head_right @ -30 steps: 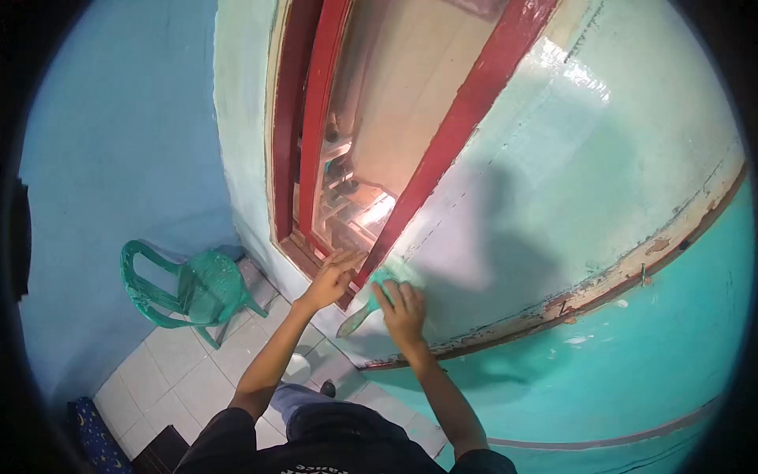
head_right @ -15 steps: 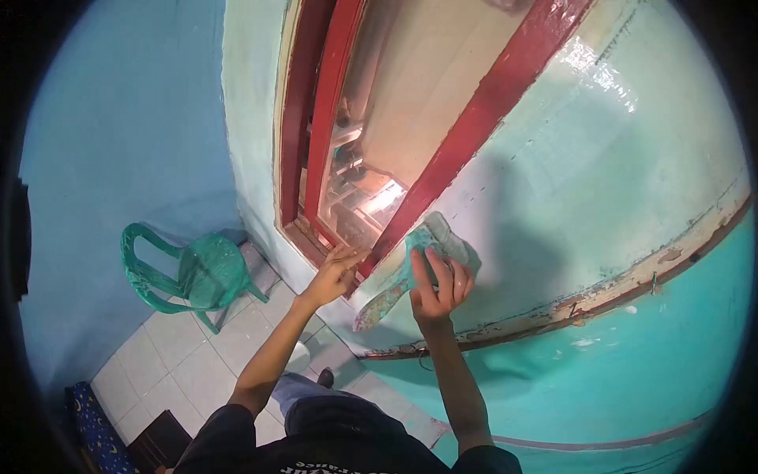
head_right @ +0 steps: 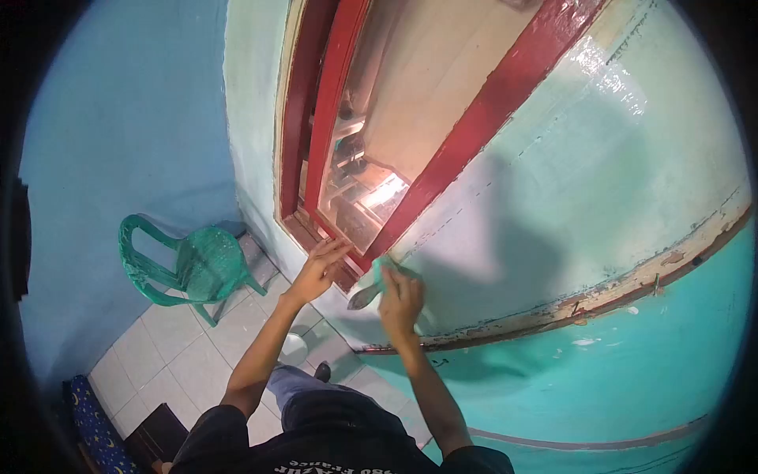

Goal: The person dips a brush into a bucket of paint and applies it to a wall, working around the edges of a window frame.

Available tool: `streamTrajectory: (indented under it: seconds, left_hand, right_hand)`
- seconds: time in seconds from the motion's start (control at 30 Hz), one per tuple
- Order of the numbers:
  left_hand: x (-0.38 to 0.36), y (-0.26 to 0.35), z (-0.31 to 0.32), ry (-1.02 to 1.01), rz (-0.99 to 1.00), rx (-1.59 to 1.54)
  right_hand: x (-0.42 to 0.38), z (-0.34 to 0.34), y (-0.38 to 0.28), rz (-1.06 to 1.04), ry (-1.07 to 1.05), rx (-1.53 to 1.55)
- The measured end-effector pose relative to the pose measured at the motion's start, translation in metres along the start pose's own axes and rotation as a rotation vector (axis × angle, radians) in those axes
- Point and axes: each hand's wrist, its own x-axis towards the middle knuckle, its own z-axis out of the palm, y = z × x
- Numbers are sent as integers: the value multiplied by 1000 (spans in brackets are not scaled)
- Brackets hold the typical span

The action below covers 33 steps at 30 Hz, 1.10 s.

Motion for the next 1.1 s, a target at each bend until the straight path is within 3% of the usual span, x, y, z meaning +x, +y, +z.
streamTrajectory:
  seconds: [0.13, 0.27, 0.47, 0.63, 0.67, 0.83, 1.0, 1.1]
  left_hand:
    - [6, 10, -5, 49, -36, 1]
    - [13, 20, 0, 63, -10, -1]
    - [24, 16, 44, 18, -36, -110]
    - [30, 9, 68, -67, 27, -256]
    - [27, 5, 71, -29, 48, -152]
    - [17, 1, 63, -33, 87, -84]
    - [12, 5, 67, -19, 24, -86]
    - [11, 10, 67, -31, -15, -72]
  right_hand:
    - [79, -68, -7, -86, 234, -118]
    - [99, -81, -10, -237, 400, -204]
    - [-7, 0, 0, -54, 129, -291]
    - [-35, 5, -5, -47, -31, -115]
    - [-35, 3, -4, -3, -64, -68]
    - [25, -45, -7, -52, -8, -116]
    - [84, -93, -17, -158, 392, -248]
    - [71, -72, -1, -149, 334, -328]
